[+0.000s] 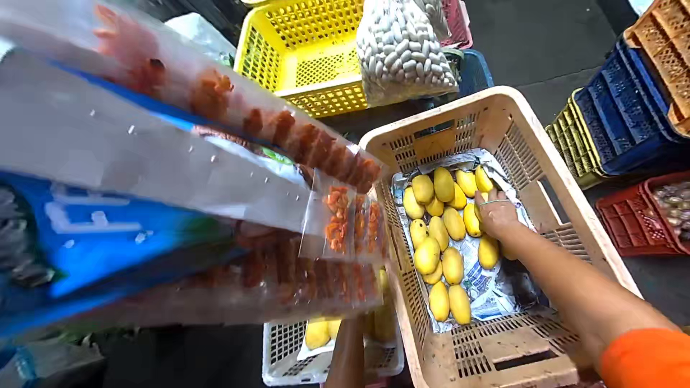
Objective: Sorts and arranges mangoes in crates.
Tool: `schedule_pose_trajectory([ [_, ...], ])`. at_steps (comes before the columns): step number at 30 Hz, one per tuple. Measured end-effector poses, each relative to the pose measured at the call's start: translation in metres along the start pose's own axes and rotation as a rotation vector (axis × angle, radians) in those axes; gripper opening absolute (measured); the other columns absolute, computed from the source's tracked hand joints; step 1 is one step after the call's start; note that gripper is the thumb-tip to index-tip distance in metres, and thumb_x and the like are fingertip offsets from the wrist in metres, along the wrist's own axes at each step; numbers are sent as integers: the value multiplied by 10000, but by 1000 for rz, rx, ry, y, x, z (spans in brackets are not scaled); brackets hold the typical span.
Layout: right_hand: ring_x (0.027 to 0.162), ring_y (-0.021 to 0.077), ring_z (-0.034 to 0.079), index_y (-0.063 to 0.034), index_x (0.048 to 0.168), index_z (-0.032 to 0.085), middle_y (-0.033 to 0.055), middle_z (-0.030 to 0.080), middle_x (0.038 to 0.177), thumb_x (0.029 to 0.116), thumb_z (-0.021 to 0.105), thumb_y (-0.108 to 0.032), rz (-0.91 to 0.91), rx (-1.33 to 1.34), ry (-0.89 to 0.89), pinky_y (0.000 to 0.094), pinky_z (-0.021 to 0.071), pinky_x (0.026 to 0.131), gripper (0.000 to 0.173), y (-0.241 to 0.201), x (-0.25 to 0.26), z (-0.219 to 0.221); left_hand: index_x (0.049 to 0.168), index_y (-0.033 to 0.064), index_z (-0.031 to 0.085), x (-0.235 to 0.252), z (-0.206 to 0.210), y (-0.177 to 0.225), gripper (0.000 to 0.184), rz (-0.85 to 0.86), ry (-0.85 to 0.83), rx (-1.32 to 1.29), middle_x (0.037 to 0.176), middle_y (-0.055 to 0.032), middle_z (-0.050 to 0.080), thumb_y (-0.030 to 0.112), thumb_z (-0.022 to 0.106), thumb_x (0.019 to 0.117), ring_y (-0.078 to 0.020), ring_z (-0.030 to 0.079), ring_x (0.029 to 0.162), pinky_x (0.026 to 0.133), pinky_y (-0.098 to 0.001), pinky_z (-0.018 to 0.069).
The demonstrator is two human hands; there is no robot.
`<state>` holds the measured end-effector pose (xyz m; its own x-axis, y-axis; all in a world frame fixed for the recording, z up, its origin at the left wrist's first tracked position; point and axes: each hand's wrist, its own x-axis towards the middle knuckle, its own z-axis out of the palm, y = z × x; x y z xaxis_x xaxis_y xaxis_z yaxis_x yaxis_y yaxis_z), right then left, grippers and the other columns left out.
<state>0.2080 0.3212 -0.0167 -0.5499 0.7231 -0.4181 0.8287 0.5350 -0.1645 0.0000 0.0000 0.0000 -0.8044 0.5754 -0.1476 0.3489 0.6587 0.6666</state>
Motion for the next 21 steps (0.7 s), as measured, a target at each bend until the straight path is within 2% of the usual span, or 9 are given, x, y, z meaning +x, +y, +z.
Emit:
schedule_pose_trajectory([
  [2, 1255, 609, 493, -172, 1623, 268, 406, 405, 1459, 710, 921, -163, 106, 19, -67, 739, 471, 915, 1122, 0, 10, 0, 1374, -149, 510, -45, -18, 31, 481, -100, 91, -78, 1373, -308, 573, 162, 611, 1023, -322, 544, 1329, 1146, -437, 404],
  [4, 1193, 623, 529, -192, 1586, 336, 410, 430, 1438, 697, 918, -166, 101, 63, -80, 770, 457, 891, 1063, 2, 10, -5, 1276, -146, 541, -77, -21, 32, 372, -20, 260, -324, 1208, -219, 638, 65, 563, 972, -187, 641, 1083, 939, -338, 536],
  [6, 1172, 607, 553, -190, 1558, 368, 389, 468, 1415, 707, 915, -223, 49, 132, -89, 783, 443, 904, 1013, 6, 1, -9, 1303, -132, 513, -108, -23, 34, 363, 98, 310, -500, 1193, -155, 658, 60, 499, 994, -130, 680, 968, 819, -303, 584],
  [10, 1139, 525, 610, -184, 1541, 337, 313, 625, 1253, 694, 924, -379, -171, 405, -128, 747, 458, 922, 1049, -6, -37, -22, 1231, -65, 563, -168, -23, 63, 256, 135, 256, -808, 982, -72, 718, 54, 441, 1040, -95, 671, 706, 615, -261, 578],
  [12, 1163, 460, 614, -187, 1542, 326, 283, 608, 1291, 694, 928, -365, -306, 614, -147, 693, 482, 949, 1055, -30, -84, -44, 1115, -10, 613, -193, -26, 81, 246, 51, 123, -1114, 856, -78, 738, 93, 393, 1070, -110, 677, 617, 549, -248, 575],
  [14, 1145, 311, 644, -201, 1531, 324, 186, 596, 1317, 692, 877, -361, -419, 819, -201, 547, 550, 937, 1018, -57, -146, -70, 1052, 23, 639, -218, -29, 93, 346, -71, -61, -1335, 847, -115, 751, 190, 339, 1094, -159, 712, 628, 555, -277, 595],
  [17, 1070, 171, 693, -182, 1503, 341, 76, 630, 1275, 704, 846, -415, -613, 1048, -401, 381, 620, 885, 974, -88, -219, -81, 1130, 43, 638, -245, -26, 95, 543, -154, -343, -1492, 1050, -169, 756, 477, 315, 1096, -265, 763, 843, 673, -365, 636],
  [19, 1069, 161, 692, -134, 1483, 364, 63, 641, 1265, 732, 839, -449, -717, 1073, -589, 361, 617, 894, 943, -106, -246, -76, 1325, 61, 553, -253, -19, 93, 742, -157, -425, -1618, 1195, -159, 711, 706, 415, 985, -291, 736, 995, 755, -410, 638],
  [21, 1083, 153, 685, -101, 1479, 409, 61, 648, 1268, 792, 792, -489, -792, 987, -653, 352, 611, 907, 877, -124, -261, -64, 1378, 101, 563, -256, -18, 92, 878, -179, -357, -1788, 1243, -149, 695, 773, 632, 817, -313, 699, 1102, 875, -484, 610],
])
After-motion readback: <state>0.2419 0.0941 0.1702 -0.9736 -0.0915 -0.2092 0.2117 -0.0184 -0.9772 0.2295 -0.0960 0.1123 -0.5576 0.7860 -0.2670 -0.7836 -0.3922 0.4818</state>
